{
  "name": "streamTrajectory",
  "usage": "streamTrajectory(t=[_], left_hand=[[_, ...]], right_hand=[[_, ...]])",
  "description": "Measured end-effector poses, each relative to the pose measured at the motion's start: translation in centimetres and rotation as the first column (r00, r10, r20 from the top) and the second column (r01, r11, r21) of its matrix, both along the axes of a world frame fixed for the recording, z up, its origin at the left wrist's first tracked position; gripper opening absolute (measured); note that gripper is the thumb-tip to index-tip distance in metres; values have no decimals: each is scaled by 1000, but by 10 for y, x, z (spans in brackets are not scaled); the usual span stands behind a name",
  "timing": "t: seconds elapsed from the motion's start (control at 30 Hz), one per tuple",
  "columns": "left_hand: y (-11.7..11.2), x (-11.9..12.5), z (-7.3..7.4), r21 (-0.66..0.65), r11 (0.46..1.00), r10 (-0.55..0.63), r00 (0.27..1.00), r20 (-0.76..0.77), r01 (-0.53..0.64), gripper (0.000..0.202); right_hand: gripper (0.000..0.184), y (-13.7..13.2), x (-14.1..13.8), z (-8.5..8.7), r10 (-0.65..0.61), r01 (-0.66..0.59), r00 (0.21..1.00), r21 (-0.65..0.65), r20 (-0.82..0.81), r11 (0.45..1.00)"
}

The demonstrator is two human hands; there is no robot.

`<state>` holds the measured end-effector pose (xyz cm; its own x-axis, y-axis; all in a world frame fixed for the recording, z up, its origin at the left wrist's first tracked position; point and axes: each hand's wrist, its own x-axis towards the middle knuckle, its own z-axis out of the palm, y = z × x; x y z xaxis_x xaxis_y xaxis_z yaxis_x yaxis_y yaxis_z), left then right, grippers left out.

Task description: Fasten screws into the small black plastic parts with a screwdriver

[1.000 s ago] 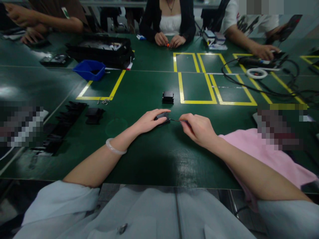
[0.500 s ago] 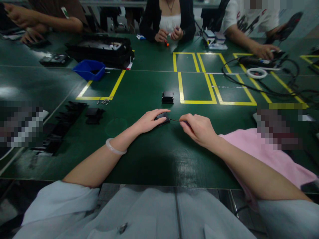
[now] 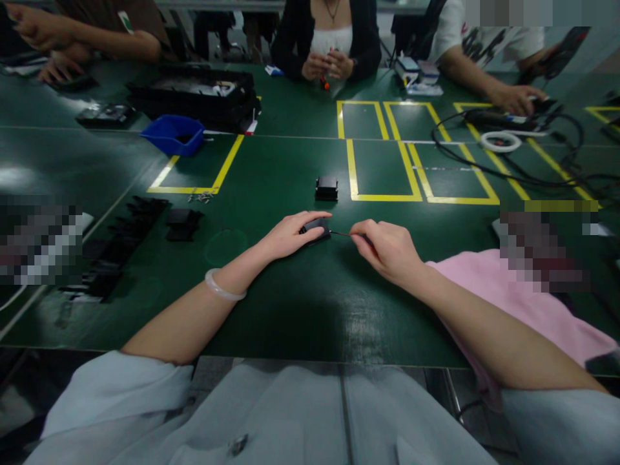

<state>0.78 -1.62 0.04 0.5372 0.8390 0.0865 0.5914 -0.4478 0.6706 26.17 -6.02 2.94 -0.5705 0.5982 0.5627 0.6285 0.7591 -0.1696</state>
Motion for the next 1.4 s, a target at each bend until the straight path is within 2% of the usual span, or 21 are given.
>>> streamTrajectory(t=[0.2, 0.4, 0.6, 0.77, 0.97, 1.2, 1.4], left_hand=[[0, 0, 0, 7, 1000, -5, 1000, -4, 5, 49], [0, 1, 1, 4, 1000, 3, 1000, -5, -3, 49], [0, 1, 1, 5, 1000, 1, 1000, 1, -1, 48], [0, 1, 0, 6, 1000, -2, 1000, 2, 2, 49], [1, 0, 0, 6, 1000, -3, 1000, -3, 3, 49], [1, 0, -1, 8, 1000, 3, 1000, -12, -3, 49], [1, -1, -2, 18, 1000, -6, 1000, -16, 7, 50]], right_hand=[[14, -1, 0, 0, 27, -24, 999, 53, -47, 998], [22, 0, 0, 0, 3, -3, 1000, 0, 9, 1000], [16, -1, -1, 0, 28, -28, 999, 4, -39, 1000], [21, -1, -1, 1, 18, -18, 1000, 47, 1, 999], [16, -1, -1, 0, 10, -9, 999, 23, -31, 1000], [15, 0, -1, 1, 19, -18, 1000, 83, -15, 996], [15, 0, -1, -1, 21, -20, 999, 50, -25, 999]])
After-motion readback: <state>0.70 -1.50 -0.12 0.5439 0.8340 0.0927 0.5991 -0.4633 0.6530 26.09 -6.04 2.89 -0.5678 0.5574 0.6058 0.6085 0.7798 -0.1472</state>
